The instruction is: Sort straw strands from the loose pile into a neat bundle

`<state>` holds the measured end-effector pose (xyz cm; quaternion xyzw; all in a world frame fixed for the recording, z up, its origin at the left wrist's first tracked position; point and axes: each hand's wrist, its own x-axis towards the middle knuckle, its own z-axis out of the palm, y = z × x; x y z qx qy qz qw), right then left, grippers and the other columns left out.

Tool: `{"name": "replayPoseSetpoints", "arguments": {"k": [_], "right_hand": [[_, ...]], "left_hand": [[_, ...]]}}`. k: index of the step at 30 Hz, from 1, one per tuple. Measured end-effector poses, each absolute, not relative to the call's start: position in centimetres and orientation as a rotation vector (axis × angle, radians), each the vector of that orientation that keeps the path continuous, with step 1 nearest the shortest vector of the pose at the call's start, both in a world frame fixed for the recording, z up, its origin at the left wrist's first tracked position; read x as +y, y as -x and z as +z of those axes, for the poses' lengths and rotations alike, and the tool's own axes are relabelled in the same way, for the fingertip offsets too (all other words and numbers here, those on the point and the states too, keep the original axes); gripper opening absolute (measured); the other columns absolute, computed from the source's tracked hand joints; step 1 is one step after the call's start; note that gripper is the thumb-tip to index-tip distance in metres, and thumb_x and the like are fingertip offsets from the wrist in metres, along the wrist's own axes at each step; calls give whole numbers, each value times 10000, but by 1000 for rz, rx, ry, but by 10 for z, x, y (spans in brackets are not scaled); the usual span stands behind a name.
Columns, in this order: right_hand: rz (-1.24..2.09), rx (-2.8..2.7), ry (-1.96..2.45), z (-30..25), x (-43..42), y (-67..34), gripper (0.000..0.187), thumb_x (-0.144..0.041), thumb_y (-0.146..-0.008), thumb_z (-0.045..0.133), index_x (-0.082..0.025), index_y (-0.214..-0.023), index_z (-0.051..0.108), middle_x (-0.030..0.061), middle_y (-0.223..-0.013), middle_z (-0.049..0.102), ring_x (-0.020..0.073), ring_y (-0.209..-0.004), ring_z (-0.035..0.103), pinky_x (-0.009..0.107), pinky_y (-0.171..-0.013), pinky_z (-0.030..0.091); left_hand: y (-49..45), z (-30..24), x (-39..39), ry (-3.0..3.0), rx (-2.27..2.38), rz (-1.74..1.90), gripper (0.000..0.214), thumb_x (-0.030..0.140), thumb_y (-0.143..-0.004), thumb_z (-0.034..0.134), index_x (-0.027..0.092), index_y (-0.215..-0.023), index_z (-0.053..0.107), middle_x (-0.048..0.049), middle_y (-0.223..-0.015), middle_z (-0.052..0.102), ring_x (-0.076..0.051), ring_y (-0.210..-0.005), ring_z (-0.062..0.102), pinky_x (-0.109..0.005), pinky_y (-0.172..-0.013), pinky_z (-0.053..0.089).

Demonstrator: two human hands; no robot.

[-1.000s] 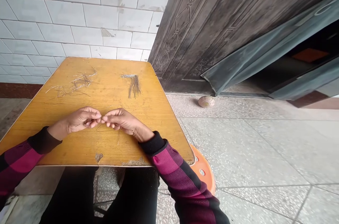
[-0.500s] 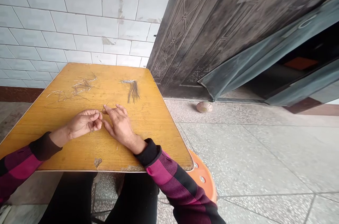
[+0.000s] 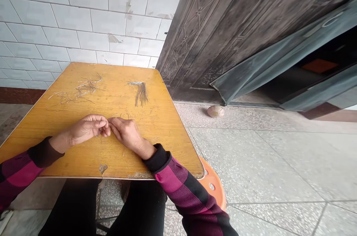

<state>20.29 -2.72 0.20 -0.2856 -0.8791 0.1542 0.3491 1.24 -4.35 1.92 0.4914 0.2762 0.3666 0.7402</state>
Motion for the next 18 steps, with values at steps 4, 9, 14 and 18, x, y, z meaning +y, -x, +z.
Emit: {"name": "replayPoseSetpoints", "arguments": {"k": [4, 9, 14, 18], "right_hand": [[31, -2408, 795, -1, -24, -205, 240, -219, -972, 403, -151, -989, 633, 35, -759, 648, 106, -590, 543, 223, -535, 343], [-306, -2430, 814, 7, -17, -211, 298, -195, -979, 371, -158, -885, 651, 31, -682, 602, 124, -600, 499, 265, -535, 283], [-390, -2432, 841, 11, -3, -225, 275, -176, -975, 382, -167, -940, 655, 34, -705, 620, 130, -624, 504, 271, -553, 291], [-350, -2408, 903, 9, 5, -232, 278, -209, -987, 375, -159, -967, 649, 33, -727, 645, 111, -571, 495, 261, -519, 271]], "left_hand": [[-11, 21, -42, -1069, 738, 848, 221, 302, -790, 657, 114, -674, 652, -82, -696, 693, -144, -650, 603, -271, -664, 431], [-8, 24, -42, -891, 765, 975, 151, 222, -718, 613, 134, -596, 607, -67, -593, 659, -138, -544, 569, -255, -571, 417], [-7, 28, -44, -810, 807, 1031, 152, 186, -706, 593, 131, -566, 601, -54, -526, 617, -125, -486, 541, -231, -515, 407], [-9, 28, -44, -801, 805, 1174, 163, 149, -721, 596, 120, -561, 609, -37, -514, 587, -112, -494, 537, -215, -519, 410]]}}
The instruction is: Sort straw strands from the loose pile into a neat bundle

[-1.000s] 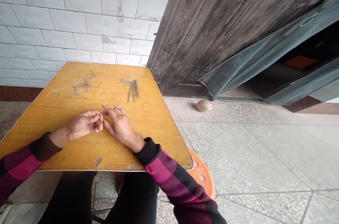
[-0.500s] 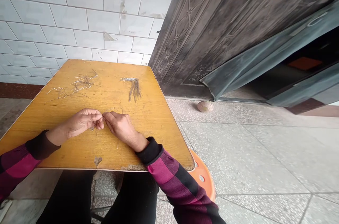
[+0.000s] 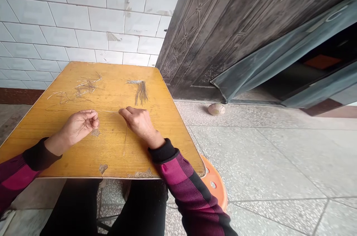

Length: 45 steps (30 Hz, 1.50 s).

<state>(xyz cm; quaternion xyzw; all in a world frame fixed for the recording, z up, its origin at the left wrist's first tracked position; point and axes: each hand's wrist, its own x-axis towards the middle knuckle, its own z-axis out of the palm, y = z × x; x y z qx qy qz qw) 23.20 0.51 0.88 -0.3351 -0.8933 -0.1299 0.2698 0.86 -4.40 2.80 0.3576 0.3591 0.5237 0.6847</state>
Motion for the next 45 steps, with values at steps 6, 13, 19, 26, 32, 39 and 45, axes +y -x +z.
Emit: {"name": "replayPoseSetpoints", "arguments": {"k": [6, 13, 19, 26, 32, 39, 45], "right_hand": [[-222, -2426, 972, 9, 5, -232, 327, -253, -998, 318, -152, -956, 626, 28, -708, 651, 88, -513, 473, 248, -490, 235], [-245, -2457, 1086, 12, 9, -240, 257, -201, -960, 375, -174, -929, 628, 7, -698, 651, 88, -518, 467, 252, -493, 219], [-326, -2505, 1180, 18, 8, -244, 251, -209, -950, 395, -204, -885, 637, 6, -708, 643, 96, -516, 444, 266, -488, 184], [-288, -2338, 1417, 18, 24, -270, 232, -207, -903, 457, -186, -786, 656, 33, -624, 633, 127, -518, 484, 269, -509, 216], [273, -2035, 1129, 23, 16, -258, 286, -368, -934, 483, -163, -866, 671, 70, -790, 692, 162, -693, 613, 264, -627, 414], [1097, -2075, 819, 17, -16, -219, 350, -485, -878, 564, -156, -867, 682, 46, -788, 671, 107, -635, 544, 236, -571, 414], [1435, -1969, 874, 14, -27, -209, 307, -451, -860, 590, -148, -841, 633, -21, -616, 596, 52, -426, 409, 194, -414, 335]], "left_hand": [[-8, 27, -43, -706, 769, 1345, 172, 114, -766, 583, 121, -595, 604, -14, -566, 567, -99, -545, 545, -203, -547, 422], [-1, 32, -36, -587, 806, 1451, 237, 69, -812, 498, 118, -598, 589, -14, -558, 547, -100, -529, 529, -213, -525, 416], [3, 35, -32, -520, 821, 1466, 324, 71, -865, 425, 124, -577, 564, -17, -531, 525, -99, -513, 506, -218, -514, 408], [22, 41, -26, -449, 857, 1467, 336, 92, -888, 398, 131, -583, 534, -3, -507, 496, -84, -467, 466, -210, -496, 402], [12, 33, -34, -608, 830, 1136, 258, 104, -810, 525, 125, -554, 539, -6, -461, 479, -94, -417, 454, -219, -460, 373], [0, 22, -40, -773, 742, 964, 270, 187, -765, 617, 136, -513, 537, -22, -467, 509, -101, -437, 470, -230, -479, 379], [1, 15, -39, -695, 789, 1079, 154, 140, -772, 620, 122, -619, 623, -49, -664, 621, -119, -617, 561, -236, -582, 425]]}}
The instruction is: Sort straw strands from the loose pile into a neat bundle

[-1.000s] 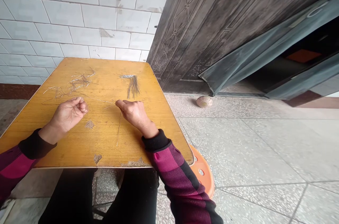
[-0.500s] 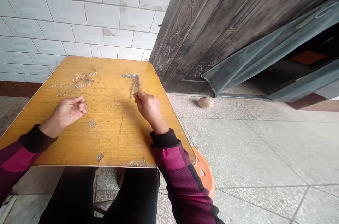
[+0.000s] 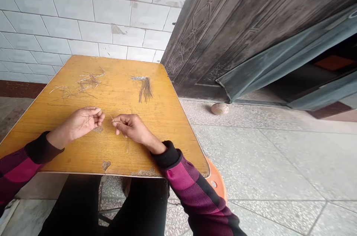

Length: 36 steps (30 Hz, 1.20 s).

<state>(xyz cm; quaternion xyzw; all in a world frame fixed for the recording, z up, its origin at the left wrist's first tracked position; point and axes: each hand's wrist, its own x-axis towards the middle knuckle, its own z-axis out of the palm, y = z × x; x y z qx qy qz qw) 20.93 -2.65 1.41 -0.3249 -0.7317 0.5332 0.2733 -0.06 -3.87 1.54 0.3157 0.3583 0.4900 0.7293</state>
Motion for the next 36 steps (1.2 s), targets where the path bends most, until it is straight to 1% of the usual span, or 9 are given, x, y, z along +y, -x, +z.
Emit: {"name": "replayPoseSetpoints", "arguments": {"k": [3, 6, 8, 10, 15, 20, 24, 31, 36], "right_hand": [[1484, -1929, 871, 14, -30, -206, 311, -456, -867, 575, -152, -814, 606, -28, -600, 592, 46, -398, 416, 184, -389, 330], [1541, -1893, 853, 11, -33, -201, 311, -457, -871, 567, -153, -805, 581, -31, -590, 597, 44, -382, 422, 178, -379, 325], [1576, -1868, 845, 9, -35, -197, 312, -461, -870, 566, -156, -804, 570, -33, -589, 602, 43, -380, 428, 173, -377, 326], [1608, -1843, 835, 5, -35, -193, 315, -469, -867, 566, -160, -806, 563, -36, -588, 606, 41, -372, 428, 169, -372, 325], [1657, -1818, 823, -1, -36, -188, 323, -481, -859, 564, -162, -813, 554, -36, -590, 615, 38, -355, 412, 169, -363, 323], [1605, -1891, 878, 3, -36, -193, 309, -459, -860, 571, -156, -800, 571, -39, -568, 597, 39, -363, 387, 169, -363, 302], [1549, -2015, 922, 13, -31, -205, 302, -432, -872, 567, -151, -762, 582, -38, -559, 582, 40, -385, 374, 172, -379, 299], [1570, -2150, 938, 22, -16, -225, 275, -403, -883, 545, -146, -804, 603, -44, -542, 575, 44, -386, 365, 185, -390, 288], [1521, -2246, 949, 27, -8, -238, 245, -359, -876, 550, -148, -758, 594, -46, -542, 568, 40, -396, 362, 180, -392, 280]], "left_hand": [[0, 14, -38, -595, 816, 1152, 108, 87, -767, 622, 114, -665, 648, -68, -858, 665, -129, -794, 601, -239, -687, 450], [-2, 16, -37, -526, 773, 1157, 142, 66, -791, 595, 108, -665, 646, -87, -960, 672, -143, -870, 610, -271, -770, 464], [-3, 17, -37, -477, 767, 1154, 153, 56, -803, 584, 109, -672, 642, -88, -930, 673, -148, -853, 615, -293, -793, 472], [-4, 18, -36, -422, 795, 1166, 164, 47, -813, 574, 111, -673, 631, -74, -847, 663, -144, -802, 615, -302, -789, 481], [-4, 22, -34, -372, 883, 1187, 218, 38, -845, 525, 112, -656, 603, -45, -731, 612, -114, -693, 580, -276, -738, 480], [3, 26, -32, -412, 926, 1126, 197, 38, -827, 542, 115, -656, 600, -51, -712, 591, -119, -667, 562, -260, -676, 462], [9, 29, -30, -408, 943, 1077, 208, 31, -833, 519, 109, -655, 592, -52, -706, 589, -115, -624, 550, -285, -698, 470], [15, 28, -25, -365, 945, 1134, 208, 35, -843, 503, 112, -672, 593, -60, -723, 589, -110, -618, 543, -269, -686, 461], [25, 29, -20, -341, 931, 1234, 179, 41, -836, 515, 119, -689, 580, -43, -725, 583, -106, -640, 544, -274, -700, 464]]}}
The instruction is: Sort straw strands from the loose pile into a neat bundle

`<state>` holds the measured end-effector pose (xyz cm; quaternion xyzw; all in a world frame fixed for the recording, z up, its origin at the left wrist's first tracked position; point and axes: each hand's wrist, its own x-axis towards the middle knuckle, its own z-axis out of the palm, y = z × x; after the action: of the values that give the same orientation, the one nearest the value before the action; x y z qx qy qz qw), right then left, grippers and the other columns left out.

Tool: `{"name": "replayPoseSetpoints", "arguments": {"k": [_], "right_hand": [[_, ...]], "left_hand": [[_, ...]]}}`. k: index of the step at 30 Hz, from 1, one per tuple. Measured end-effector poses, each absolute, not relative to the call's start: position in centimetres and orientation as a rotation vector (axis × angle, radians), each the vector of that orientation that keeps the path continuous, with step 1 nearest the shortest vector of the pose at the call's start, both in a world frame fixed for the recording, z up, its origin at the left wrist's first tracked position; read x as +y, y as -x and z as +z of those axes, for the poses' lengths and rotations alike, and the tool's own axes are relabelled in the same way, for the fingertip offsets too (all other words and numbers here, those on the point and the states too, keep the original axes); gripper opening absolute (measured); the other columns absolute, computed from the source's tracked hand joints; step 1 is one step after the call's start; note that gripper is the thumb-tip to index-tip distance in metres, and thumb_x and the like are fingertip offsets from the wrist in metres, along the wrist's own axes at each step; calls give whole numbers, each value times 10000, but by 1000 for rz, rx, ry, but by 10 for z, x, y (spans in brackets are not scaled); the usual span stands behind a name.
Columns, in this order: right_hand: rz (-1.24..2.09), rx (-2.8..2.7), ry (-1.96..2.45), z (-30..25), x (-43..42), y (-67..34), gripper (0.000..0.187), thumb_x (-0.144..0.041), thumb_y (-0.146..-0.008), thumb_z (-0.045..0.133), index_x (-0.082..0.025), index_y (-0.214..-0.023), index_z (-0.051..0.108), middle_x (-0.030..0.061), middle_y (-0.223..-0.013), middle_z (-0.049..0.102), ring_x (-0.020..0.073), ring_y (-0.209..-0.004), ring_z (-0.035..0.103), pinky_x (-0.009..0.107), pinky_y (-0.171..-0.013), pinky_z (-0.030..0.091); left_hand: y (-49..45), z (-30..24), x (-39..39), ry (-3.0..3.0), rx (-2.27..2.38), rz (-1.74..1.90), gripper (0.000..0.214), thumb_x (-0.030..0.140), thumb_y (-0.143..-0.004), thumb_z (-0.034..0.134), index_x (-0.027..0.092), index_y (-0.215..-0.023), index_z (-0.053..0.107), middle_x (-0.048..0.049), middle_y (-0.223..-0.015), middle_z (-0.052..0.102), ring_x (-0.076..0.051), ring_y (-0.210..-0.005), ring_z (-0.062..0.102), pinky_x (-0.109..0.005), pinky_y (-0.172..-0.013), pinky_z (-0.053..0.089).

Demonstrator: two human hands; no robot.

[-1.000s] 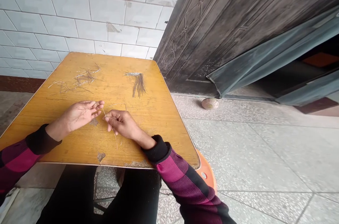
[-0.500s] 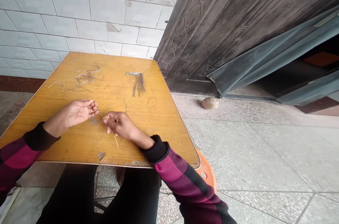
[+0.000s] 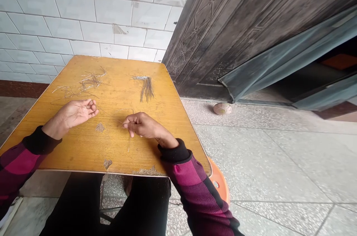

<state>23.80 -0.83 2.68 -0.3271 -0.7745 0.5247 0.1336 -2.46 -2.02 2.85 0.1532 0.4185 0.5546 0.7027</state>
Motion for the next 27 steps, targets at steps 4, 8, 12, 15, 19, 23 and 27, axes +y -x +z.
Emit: {"name": "replayPoseSetpoints", "arguments": {"k": [4, 8, 12, 15, 19, 23, 27], "right_hand": [[1498, -2293, 974, 32, -5, -246, 232, -346, -869, 552, -149, -760, 608, -43, -545, 573, 43, -405, 396, 183, -404, 307], [1599, -2323, 1059, 36, -1, -254, 217, -342, -833, 592, -141, -760, 631, -37, -536, 585, 47, -398, 417, 186, -401, 312], [1646, -2120, 1135, 32, 8, -259, 253, -385, -788, 656, -135, -751, 640, -29, -536, 596, 44, -391, 411, 189, -394, 291], [1520, -1818, 1068, 22, 11, -251, 305, -429, -774, 678, -140, -701, 609, -23, -580, 605, 36, -418, 413, 187, -405, 298], [1579, -1701, 969, 10, 1, -226, 325, -458, -769, 689, -143, -750, 613, 2, -701, 655, 36, -455, 450, 175, -400, 321], [1762, -1707, 906, 3, -17, -203, 341, -472, -749, 705, -152, -812, 602, 11, -735, 678, 42, -447, 476, 165, -382, 344], [1768, -1766, 933, -2, -27, -195, 315, -432, -752, 705, -159, -857, 589, -6, -686, 658, 48, -429, 472, 165, -382, 345]], "left_hand": [[30, 29, -18, -369, 914, 1261, 141, 44, -821, 535, 127, -721, 588, -38, -751, 597, -104, -642, 544, -281, -705, 469], [36, 31, -15, -371, 905, 1300, 146, 49, -827, 520, 134, -724, 581, -32, -744, 600, -98, -624, 537, -283, -703, 470], [39, 35, -15, -342, 887, 1322, 188, 49, -842, 489, 134, -695, 569, -30, -721, 600, -96, -613, 538, -290, -719, 468], [30, 34, -20, -354, 896, 1153, 192, 51, -828, 502, 126, -669, 581, -51, -701, 606, -111, -600, 537, -302, -697, 468], [10, 28, -30, -399, 865, 967, 227, 37, -807, 511, 124, -608, 579, -77, -694, 622, -130, -606, 545, -310, -678, 468], [0, 21, -36, -429, 846, 897, 245, 41, -835, 500, 103, -620, 601, -91, -710, 629, -140, -670, 578, -294, -716, 470], [-1, 16, -33, -446, 836, 936, 248, 42, -861, 480, 95, -658, 613, -85, -746, 634, -125, -683, 574, -273, -718, 480]]}}
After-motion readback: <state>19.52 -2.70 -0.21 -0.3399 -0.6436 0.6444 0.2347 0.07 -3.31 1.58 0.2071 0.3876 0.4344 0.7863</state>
